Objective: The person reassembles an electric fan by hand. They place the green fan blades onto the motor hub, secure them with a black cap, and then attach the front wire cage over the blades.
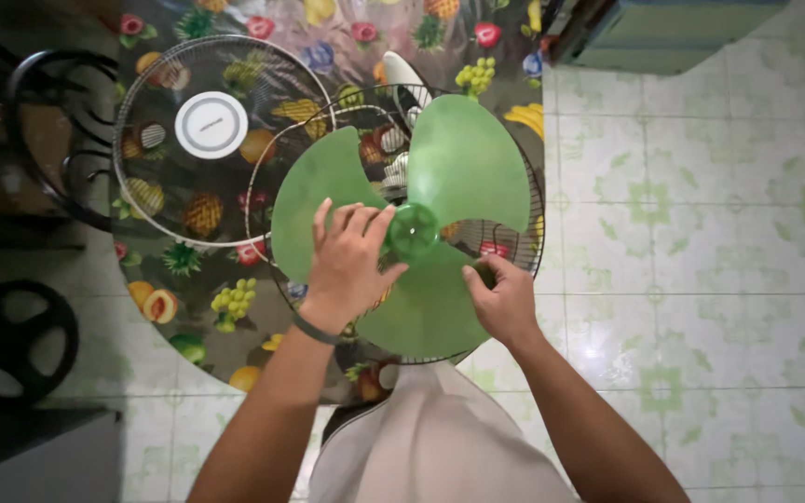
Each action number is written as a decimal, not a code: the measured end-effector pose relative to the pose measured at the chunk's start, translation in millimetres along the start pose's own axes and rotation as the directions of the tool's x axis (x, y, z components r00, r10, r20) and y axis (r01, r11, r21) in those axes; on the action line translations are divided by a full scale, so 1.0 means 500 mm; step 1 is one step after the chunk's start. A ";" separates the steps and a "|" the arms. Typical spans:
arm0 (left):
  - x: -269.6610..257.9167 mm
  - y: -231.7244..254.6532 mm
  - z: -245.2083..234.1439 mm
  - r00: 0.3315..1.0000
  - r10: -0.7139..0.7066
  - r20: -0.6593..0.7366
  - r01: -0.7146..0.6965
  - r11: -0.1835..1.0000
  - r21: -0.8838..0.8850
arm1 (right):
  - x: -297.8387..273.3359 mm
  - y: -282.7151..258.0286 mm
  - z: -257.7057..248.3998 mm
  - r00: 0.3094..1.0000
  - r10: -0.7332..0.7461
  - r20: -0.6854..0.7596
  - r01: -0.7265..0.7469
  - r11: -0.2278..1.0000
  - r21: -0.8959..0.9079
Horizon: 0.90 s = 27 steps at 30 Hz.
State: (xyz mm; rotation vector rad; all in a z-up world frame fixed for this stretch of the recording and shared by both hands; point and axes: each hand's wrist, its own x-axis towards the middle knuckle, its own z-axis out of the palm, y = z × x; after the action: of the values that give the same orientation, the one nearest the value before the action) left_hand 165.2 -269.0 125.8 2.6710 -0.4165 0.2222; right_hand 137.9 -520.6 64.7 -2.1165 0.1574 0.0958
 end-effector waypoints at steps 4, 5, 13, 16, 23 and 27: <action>0.014 -0.017 -0.015 1.000 0.021 0.015 -0.021 1.000 -0.002 | 0.032 -0.007 -0.018 0.998 -0.059 -0.009 0.058 0.995 -0.082; 0.016 -0.021 -0.018 1.000 0.018 0.014 -0.018 1.000 -0.022 | 0.043 -0.006 -0.026 0.996 -0.088 -0.020 0.087 0.993 -0.077; 0.030 -0.054 -0.047 0.999 0.052 -0.001 -0.052 0.998 -0.025 | 0.084 -0.013 -0.080 0.999 -0.005 -0.037 0.003 0.998 -0.065; 0.036 -0.055 -0.048 0.998 0.058 -0.012 -0.058 0.998 -0.009 | 0.082 -0.021 -0.080 1.000 0.022 -0.017 -0.022 0.999 -0.039; 0.044 -0.062 -0.050 0.999 0.043 0.004 -0.043 0.999 -0.005 | 0.084 -0.045 -0.029 1.000 0.014 0.027 -0.013 0.999 -0.047; 0.035 -0.056 -0.038 0.998 0.050 0.036 -0.050 0.999 -0.003 | 0.055 -0.048 0.000 1.000 0.019 0.014 -0.018 0.999 -0.044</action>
State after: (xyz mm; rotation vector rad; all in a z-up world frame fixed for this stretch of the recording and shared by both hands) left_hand 189.0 -241.1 136.1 2.6682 -0.4952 0.1890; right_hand 168.9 -510.6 81.3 -2.1575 0.1683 0.1262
